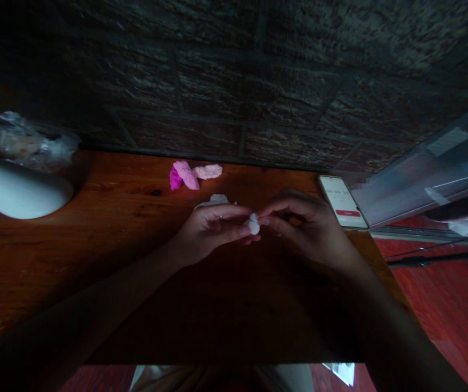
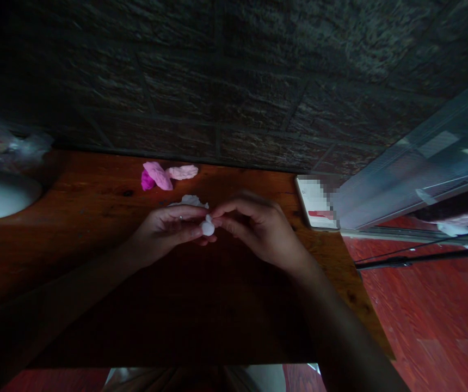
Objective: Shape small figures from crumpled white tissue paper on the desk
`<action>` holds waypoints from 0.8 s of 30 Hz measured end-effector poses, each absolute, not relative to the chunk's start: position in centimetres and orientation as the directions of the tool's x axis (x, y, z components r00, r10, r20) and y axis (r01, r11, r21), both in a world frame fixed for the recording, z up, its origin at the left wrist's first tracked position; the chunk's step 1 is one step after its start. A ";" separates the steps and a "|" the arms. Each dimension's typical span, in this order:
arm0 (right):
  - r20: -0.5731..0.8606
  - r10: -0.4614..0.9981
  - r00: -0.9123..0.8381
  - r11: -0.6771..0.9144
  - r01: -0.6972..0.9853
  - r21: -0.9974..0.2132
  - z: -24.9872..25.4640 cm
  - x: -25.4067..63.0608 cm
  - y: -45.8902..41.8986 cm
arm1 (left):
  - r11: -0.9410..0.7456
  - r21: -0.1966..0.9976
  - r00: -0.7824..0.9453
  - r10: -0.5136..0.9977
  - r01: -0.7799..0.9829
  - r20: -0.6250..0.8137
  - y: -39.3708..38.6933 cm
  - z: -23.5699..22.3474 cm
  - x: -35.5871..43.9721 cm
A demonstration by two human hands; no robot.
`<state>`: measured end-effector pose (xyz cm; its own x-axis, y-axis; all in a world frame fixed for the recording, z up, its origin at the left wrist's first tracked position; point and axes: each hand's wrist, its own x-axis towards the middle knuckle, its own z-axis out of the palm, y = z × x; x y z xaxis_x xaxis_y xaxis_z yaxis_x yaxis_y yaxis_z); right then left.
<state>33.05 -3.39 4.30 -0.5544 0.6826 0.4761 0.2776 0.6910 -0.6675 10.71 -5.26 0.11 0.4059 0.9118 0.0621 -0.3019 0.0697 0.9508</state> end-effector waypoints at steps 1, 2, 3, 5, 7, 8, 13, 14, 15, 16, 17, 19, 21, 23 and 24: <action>0.473 0.682 -0.559 0.691 0.278 -0.667 4.3 33.0 -3.4 | 0.066 0.953 0.403 0.913 -0.297 0.062 -5.3 0.1 10.7; 0.469 0.680 -0.563 0.692 0.281 -0.665 4.4 33.0 -3.4 | 0.064 0.954 0.400 0.915 -0.294 0.061 -5.3 0.1 10.7; 0.468 0.679 -0.566 0.694 0.285 -0.662 4.4 33.0 -3.4 | 0.065 0.954 0.397 0.916 -0.293 0.060 -5.3 0.1 10.8; 0.469 0.681 -0.563 0.695 0.294 -0.656 4.4 32.9 -3.4 | 0.065 0.951 0.390 0.919 -0.302 0.061 -5.3 0.0 10.8; 0.472 0.683 -0.557 0.692 0.288 -0.662 4.4 32.9 -3.4 | 0.067 0.945 0.390 0.918 -0.320 0.067 -5.3 -0.1 10.9; 0.469 0.688 -0.554 0.684 0.279 -0.674 4.3 32.9 -3.5 | 0.065 0.942 0.390 0.918 -0.329 0.073 -5.3 -0.1 10.9; 0.352 0.797 -0.491 0.500 0.207 -0.841 4.0 33.0 -3.6 | 0.033 0.950 0.368 0.926 -0.312 0.089 -5.2 -0.1 10.9; 0.321 0.818 -0.478 0.451 0.186 -0.873 3.8 33.0 -3.5 | 0.024 0.953 0.355 0.931 -0.301 0.089 -5.1 -0.1 10.8; 0.292 0.833 -0.470 0.408 0.165 -0.898 3.7 33.0 -3.4 | 0.015 0.956 0.341 0.936 -0.293 0.089 -5.1 -0.1 10.8; 0.267 0.843 -0.467 0.371 0.147 -0.917 3.5 32.9 -3.3 | 0.008 0.957 0.326 0.941 -0.289 0.091 -5.0 -0.2 10.7; 0.246 0.852 -0.462 0.340 0.131 -0.931 3.3 32.9 -3.1 | 0.003 0.958 0.314 0.945 -0.287 0.091 -5.0 -0.3 10.7; 0.209 0.869 -0.449 0.285 0.110 -0.952 3.0 32.7 -2.9 | -0.001 0.956 0.294 0.951 -0.293 0.091 -4.9 -0.4 10.7; 0.188 0.886 -0.423 0.249 0.092 -0.964 2.7 32.5 -2.8 | -0.001 0.955 0.273 0.958 -0.296 0.086 -4.8 -0.6 10.7; 0.173 0.898 -0.404 0.221 0.076 -0.972 2.4 32.2 -3.0 | -0.002 0.953 0.262 0.961 -0.303 0.086 -4.7 -0.6 10.7; 0.171 0.903 -0.395 0.212 0.062 -0.975 2.3 32.0 -3.1 | -0.006 0.951 0.260 0.961 -0.309 0.090 -4.7 -0.6 10.7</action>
<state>32.01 -3.07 2.32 -0.3948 0.9027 0.1711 0.0623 0.2121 -0.9753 10.71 -4.71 -0.58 0.2599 0.9614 0.0903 -0.3090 -0.0058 0.9510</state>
